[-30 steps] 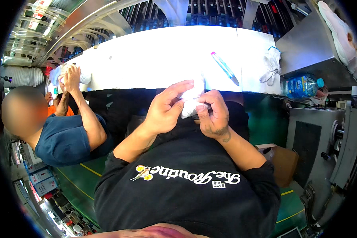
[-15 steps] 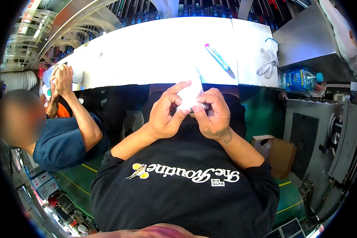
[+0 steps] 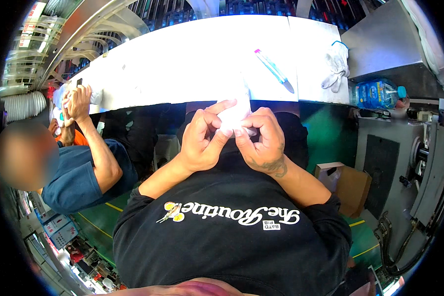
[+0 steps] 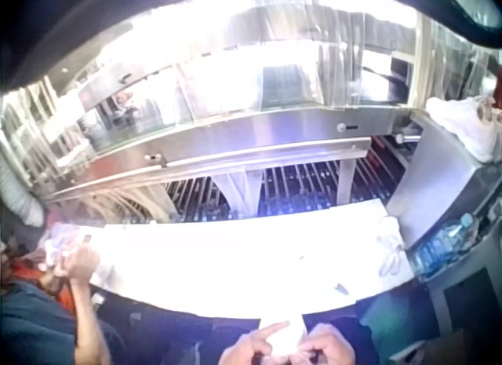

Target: The person assembles a white shoe by inserting a blue insole and securing the upper fabric. They use a blue utility knife to trim excess material from the shoe's opening. The process involves repeated handling and adjustment of the shoe components on a factory workbench.

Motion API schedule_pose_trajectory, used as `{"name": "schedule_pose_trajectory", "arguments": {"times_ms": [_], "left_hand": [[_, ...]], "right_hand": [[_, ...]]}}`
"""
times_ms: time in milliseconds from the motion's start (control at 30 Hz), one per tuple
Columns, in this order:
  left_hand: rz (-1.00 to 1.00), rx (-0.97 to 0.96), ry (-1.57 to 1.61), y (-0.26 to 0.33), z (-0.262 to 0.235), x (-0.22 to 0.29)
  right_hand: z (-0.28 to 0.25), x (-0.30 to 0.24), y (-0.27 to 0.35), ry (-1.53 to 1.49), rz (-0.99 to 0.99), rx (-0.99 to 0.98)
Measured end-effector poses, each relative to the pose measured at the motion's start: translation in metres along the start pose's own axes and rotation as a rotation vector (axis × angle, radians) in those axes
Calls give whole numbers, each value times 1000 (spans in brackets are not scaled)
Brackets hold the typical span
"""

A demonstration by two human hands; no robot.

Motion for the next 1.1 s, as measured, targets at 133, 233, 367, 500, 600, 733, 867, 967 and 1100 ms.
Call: {"name": "schedule_pose_trajectory", "arguments": {"times_ms": [133, 233, 367, 500, 600, 733, 867, 967, 1100], "left_hand": [[-20, -1, 54, 1, 1, -8], [0, 38, 262, 0, 4, -17], [-33, -17, 228, -4, 2, -16], [8, -113, 95, -11, 1, -4], [37, -220, 26, -11, 6, 9], [-41, -71, -305, -13, -3, 30], [-54, 71, -503, -4, -13, 32], [3, 106, -513, -3, -13, 30], [70, 111, -574, -6, -14, 25]], "right_hand": [[2, 13, 5, -129, 47, 44], [3, 25, 9, -311, 146, 129], [-10, 30, 4, -42, 336, -89], [-29, 5, -18, 345, 274, -251], [-23, -5, -25, 288, 29, -315], [-16, -3, -25, 248, -87, -367], [-13, -4, -27, 195, -93, -359], [-13, -1, -27, 194, -73, -329], [-9, -6, -29, 218, -34, -300]]}}
Point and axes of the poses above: each hand's wrist, its own y-axis away from the middle knuckle, its own z-axis out of the palm, x = y × z, the point moved 8 cm from there along -y, towards the middle knuckle, and after that the axes turned 14 degrees about -x, right-handed, at the moved point
